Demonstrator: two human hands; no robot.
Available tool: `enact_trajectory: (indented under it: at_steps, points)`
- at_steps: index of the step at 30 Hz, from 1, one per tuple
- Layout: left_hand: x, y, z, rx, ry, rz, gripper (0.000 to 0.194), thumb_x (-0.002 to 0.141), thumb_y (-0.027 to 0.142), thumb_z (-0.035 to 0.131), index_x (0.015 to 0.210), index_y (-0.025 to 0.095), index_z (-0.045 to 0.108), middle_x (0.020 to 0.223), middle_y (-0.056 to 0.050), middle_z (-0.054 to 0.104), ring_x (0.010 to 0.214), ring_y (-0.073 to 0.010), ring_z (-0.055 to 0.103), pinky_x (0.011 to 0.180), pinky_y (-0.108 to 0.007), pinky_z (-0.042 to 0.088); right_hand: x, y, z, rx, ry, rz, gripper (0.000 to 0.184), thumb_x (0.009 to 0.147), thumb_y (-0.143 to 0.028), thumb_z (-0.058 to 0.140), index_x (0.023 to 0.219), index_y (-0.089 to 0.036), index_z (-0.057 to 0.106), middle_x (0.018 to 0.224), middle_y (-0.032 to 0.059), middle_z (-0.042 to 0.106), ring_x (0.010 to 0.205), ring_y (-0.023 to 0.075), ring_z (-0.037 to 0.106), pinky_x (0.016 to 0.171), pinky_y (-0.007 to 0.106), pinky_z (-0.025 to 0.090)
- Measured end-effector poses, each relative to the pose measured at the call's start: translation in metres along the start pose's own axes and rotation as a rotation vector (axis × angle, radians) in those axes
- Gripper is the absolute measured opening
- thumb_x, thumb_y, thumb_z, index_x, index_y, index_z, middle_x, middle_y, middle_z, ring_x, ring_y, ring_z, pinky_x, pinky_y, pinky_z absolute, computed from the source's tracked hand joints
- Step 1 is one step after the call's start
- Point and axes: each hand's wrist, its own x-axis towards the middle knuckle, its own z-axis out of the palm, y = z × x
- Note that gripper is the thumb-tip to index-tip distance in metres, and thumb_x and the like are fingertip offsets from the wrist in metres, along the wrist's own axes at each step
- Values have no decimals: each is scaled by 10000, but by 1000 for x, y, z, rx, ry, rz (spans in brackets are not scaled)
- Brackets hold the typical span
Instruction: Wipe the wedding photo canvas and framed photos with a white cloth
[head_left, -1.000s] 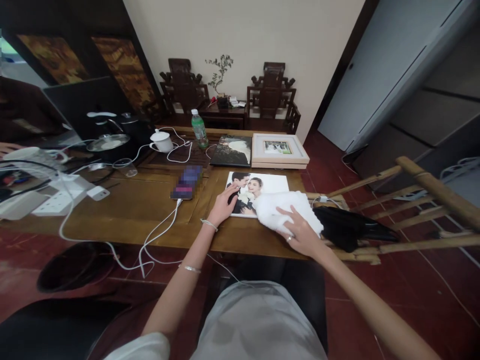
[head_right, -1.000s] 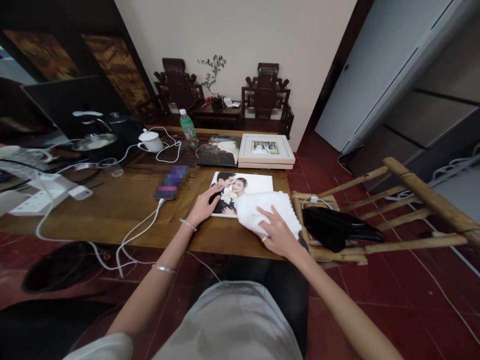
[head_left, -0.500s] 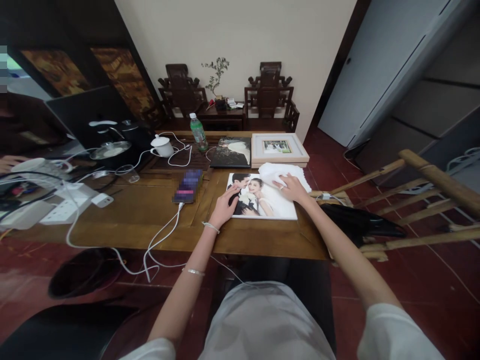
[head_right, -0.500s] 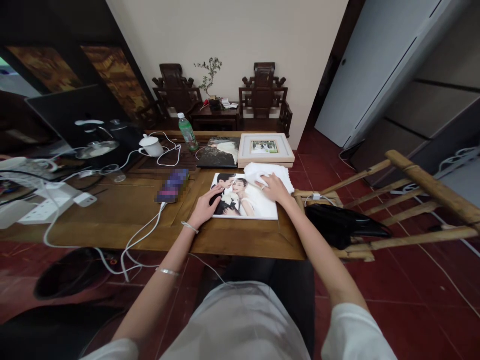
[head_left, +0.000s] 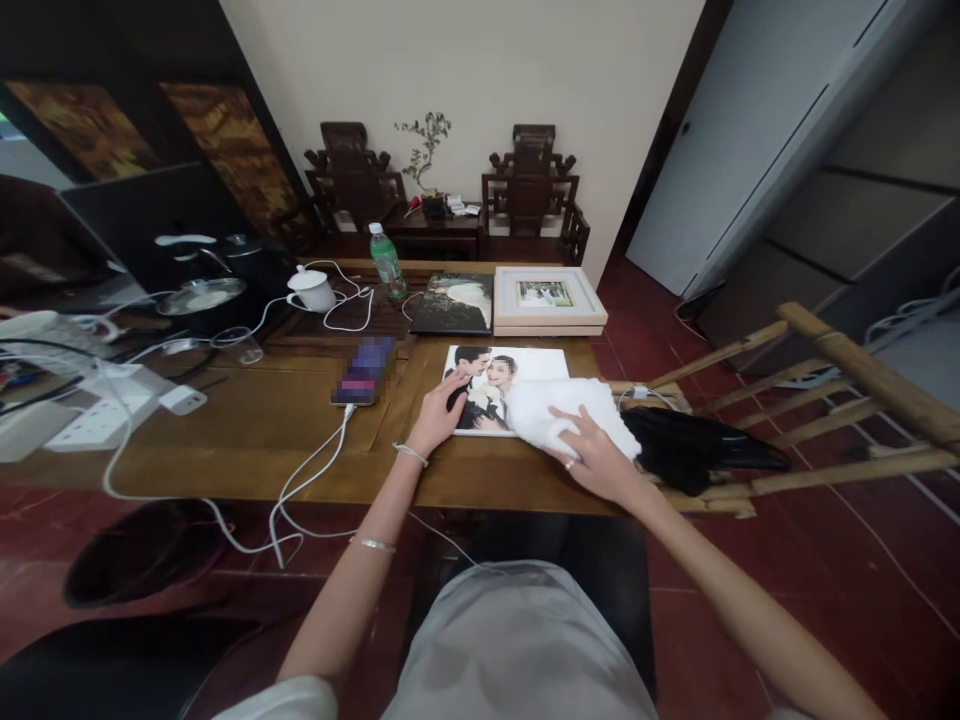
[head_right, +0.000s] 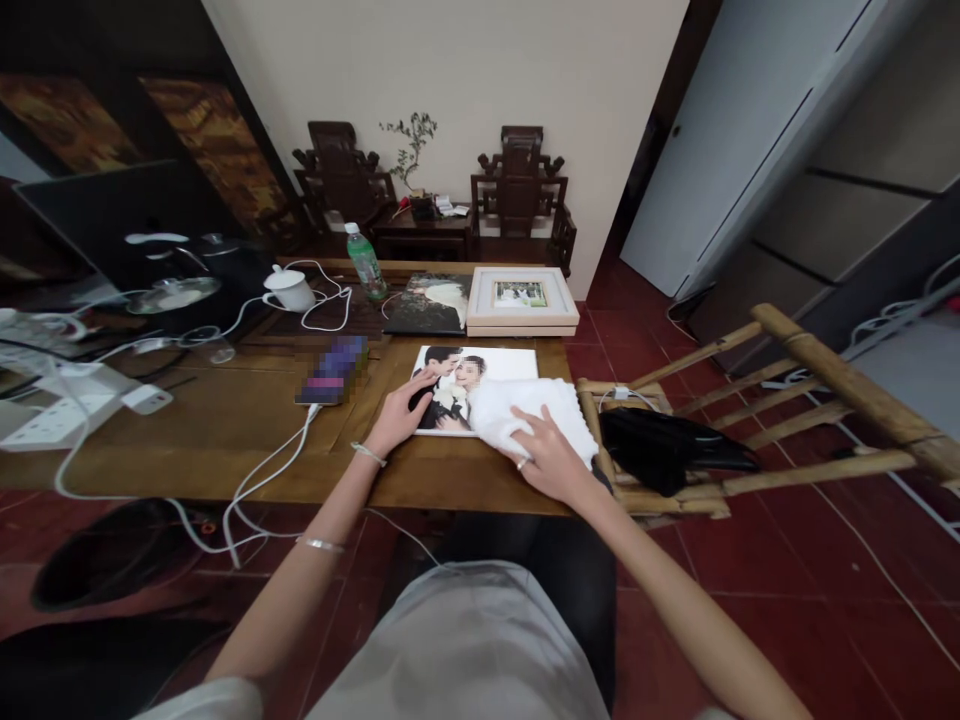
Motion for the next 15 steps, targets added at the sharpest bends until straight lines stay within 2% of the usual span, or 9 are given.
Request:
enact_trajectory:
  at_steps: [2,5,11,15]
  points:
    - [0,1,-1,1,-2,-6,309,901,242,471,1152,157,630,1349,-113,551,1296,-216,472,1113,-404,361,2,-2,-1,-9,-4,-12,195,919,-222,454,940,-178,643,1229,170,615,1269,270,463,1093,556,270]
    - [1,2,-2,5,-8,-11,303,899,243,472,1143,164,633,1347,-108,553,1294,-218,474,1111,-413,362,25,9,0,-34,11,25,201,918,-276,485,973,-194,660,1214,138,630,1203,273,519,1086,520,295]
    - [1,4,-3,-1,-6,-9,304,898,242,475,1145,161,633,1338,-112,560,1301,-209,466,1115,-405,356,85,58,10,-36,92,167,315,948,-384,421,1021,-188,658,1113,125,668,1050,297,577,989,493,378]
    - [1,5,-3,-1,-6,-17,299,894,240,482,1142,175,636,1326,-102,573,1300,-214,466,1111,-421,362,103,83,12,-26,110,214,307,956,-371,403,976,-197,656,1052,99,687,1005,285,585,965,460,382]
